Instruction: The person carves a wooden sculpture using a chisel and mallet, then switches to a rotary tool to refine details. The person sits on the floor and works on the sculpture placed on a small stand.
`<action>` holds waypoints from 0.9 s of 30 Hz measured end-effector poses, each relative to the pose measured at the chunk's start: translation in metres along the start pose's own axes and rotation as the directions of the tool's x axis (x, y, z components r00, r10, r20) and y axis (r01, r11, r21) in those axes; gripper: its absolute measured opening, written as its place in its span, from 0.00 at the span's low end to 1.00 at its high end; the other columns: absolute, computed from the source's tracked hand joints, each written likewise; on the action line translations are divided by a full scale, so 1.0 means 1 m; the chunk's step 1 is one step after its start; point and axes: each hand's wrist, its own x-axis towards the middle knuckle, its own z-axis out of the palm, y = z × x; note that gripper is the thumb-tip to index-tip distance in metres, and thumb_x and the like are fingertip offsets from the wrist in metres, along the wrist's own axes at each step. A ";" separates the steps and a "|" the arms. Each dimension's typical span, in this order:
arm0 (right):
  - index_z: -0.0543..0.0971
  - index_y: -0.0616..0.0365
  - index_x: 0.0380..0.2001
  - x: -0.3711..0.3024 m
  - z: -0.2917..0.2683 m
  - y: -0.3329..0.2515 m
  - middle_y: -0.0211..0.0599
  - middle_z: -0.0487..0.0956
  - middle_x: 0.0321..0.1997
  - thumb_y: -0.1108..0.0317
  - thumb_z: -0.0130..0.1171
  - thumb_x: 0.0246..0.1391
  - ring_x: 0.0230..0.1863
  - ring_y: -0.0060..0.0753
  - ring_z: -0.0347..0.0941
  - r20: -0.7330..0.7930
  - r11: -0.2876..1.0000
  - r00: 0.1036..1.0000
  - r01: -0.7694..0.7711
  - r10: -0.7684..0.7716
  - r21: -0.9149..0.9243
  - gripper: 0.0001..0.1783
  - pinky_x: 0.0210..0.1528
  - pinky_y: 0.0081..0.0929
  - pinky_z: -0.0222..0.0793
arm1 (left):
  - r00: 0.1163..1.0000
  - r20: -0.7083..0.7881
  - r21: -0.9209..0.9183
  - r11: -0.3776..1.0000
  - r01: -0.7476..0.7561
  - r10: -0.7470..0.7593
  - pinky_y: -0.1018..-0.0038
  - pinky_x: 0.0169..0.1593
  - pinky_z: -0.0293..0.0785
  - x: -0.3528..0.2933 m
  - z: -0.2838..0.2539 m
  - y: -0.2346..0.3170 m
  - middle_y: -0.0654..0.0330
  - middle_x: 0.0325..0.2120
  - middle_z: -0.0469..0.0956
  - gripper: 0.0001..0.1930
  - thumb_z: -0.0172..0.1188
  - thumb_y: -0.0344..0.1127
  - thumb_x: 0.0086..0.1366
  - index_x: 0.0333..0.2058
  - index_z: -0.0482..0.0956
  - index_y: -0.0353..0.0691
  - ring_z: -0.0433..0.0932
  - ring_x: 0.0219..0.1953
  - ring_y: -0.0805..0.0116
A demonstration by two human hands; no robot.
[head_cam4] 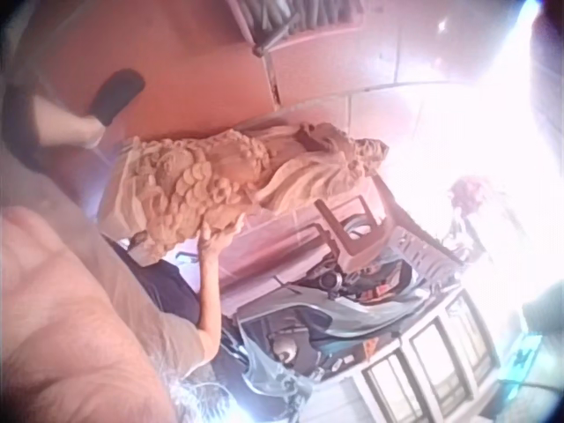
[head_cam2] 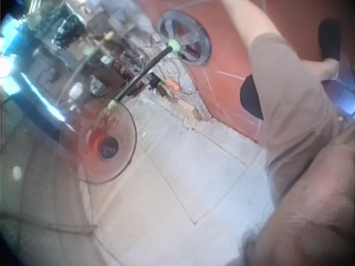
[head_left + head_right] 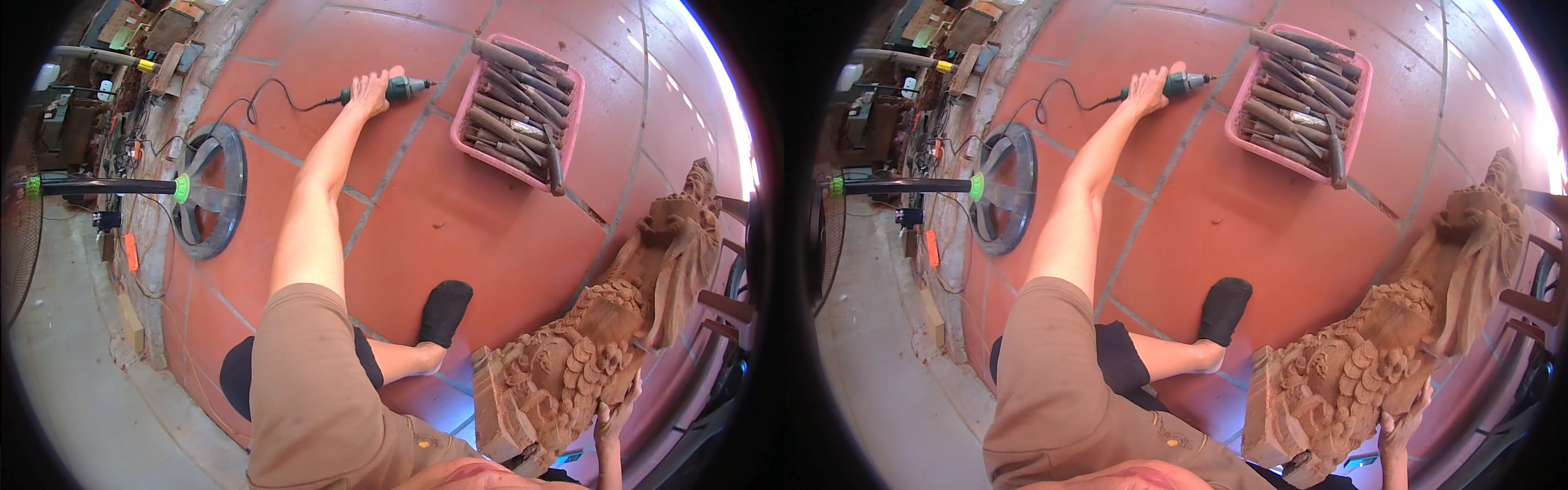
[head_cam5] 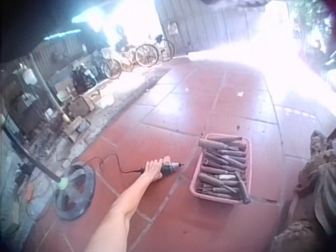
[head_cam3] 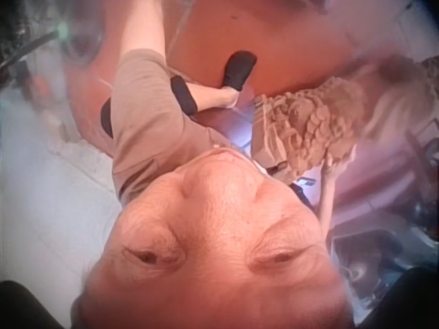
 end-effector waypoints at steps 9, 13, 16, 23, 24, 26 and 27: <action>0.50 0.61 0.71 0.004 -0.003 -0.004 0.57 0.69 0.65 0.30 0.57 0.51 0.65 0.57 0.67 0.002 0.998 0.998 0.068 -0.068 -0.013 0.59 0.70 0.47 0.56 | 0.990 0.140 -0.389 0.918 0.083 -0.030 0.48 0.47 0.76 -0.089 -0.076 0.028 0.34 0.34 0.80 0.30 0.66 0.49 0.48 0.40 0.67 0.29 0.80 0.41 0.34; 0.50 0.54 0.72 0.004 -0.005 -0.022 0.55 0.72 0.62 0.56 0.61 0.52 0.58 0.53 0.74 0.004 0.996 0.999 0.042 -0.042 0.073 0.48 0.58 0.40 0.69 | 0.986 0.165 -0.402 0.914 0.052 0.017 0.53 0.46 0.74 -0.115 -0.132 0.041 0.37 0.34 0.79 0.32 0.67 0.53 0.50 0.41 0.68 0.30 0.80 0.41 0.39; 0.50 0.52 0.72 0.002 -0.012 -0.029 0.56 0.75 0.58 0.57 0.59 0.54 0.48 0.52 0.78 0.034 1.000 0.999 0.003 -0.002 -0.021 0.46 0.53 0.40 0.71 | 0.992 0.123 -0.518 0.855 0.031 0.039 0.56 0.46 0.74 -0.144 -0.166 0.056 0.39 0.34 0.79 0.34 0.68 0.54 0.49 0.43 0.69 0.29 0.80 0.40 0.45; 0.63 0.52 0.66 0.011 -0.070 -0.059 0.52 0.77 0.57 0.57 0.66 0.55 0.53 0.59 0.75 0.251 0.873 0.966 0.175 -0.063 -0.455 0.39 0.52 0.47 0.71 | 0.962 0.084 -0.781 0.617 -0.098 0.259 0.65 0.48 0.75 -0.229 -0.258 0.142 0.45 0.39 0.80 0.38 0.70 0.54 0.49 0.52 0.74 0.31 0.81 0.44 0.54; 0.67 0.54 0.64 0.014 -0.083 -0.065 0.51 0.77 0.57 0.58 0.67 0.54 0.54 0.58 0.75 0.299 0.791 0.950 0.252 -0.092 -0.557 0.36 0.52 0.46 0.71 | 0.943 0.113 -0.766 0.632 -0.118 0.314 0.63 0.47 0.76 -0.237 -0.275 0.156 0.44 0.38 0.80 0.38 0.70 0.52 0.48 0.53 0.74 0.31 0.81 0.42 0.53; 0.73 0.56 0.59 0.014 -0.097 -0.069 0.50 0.77 0.56 0.63 0.68 0.53 0.56 0.57 0.74 0.056 0.850 0.975 0.217 -0.217 -0.479 0.30 0.53 0.46 0.71 | 0.875 -0.067 -0.824 0.467 -0.320 0.480 0.60 0.47 0.76 -0.262 -0.313 0.184 0.42 0.38 0.81 0.35 0.70 0.50 0.48 0.50 0.74 0.31 0.82 0.42 0.49; 0.71 0.56 0.62 0.017 -0.098 -0.076 0.46 0.79 0.55 0.58 0.66 0.56 0.54 0.49 0.77 0.001 0.819 0.930 0.325 -0.368 -0.473 0.32 0.50 0.40 0.73 | 0.845 -0.067 -0.769 0.512 -0.382 0.530 0.59 0.46 0.76 -0.265 -0.323 0.194 0.42 0.38 0.81 0.33 0.69 0.49 0.48 0.48 0.74 0.31 0.82 0.42 0.47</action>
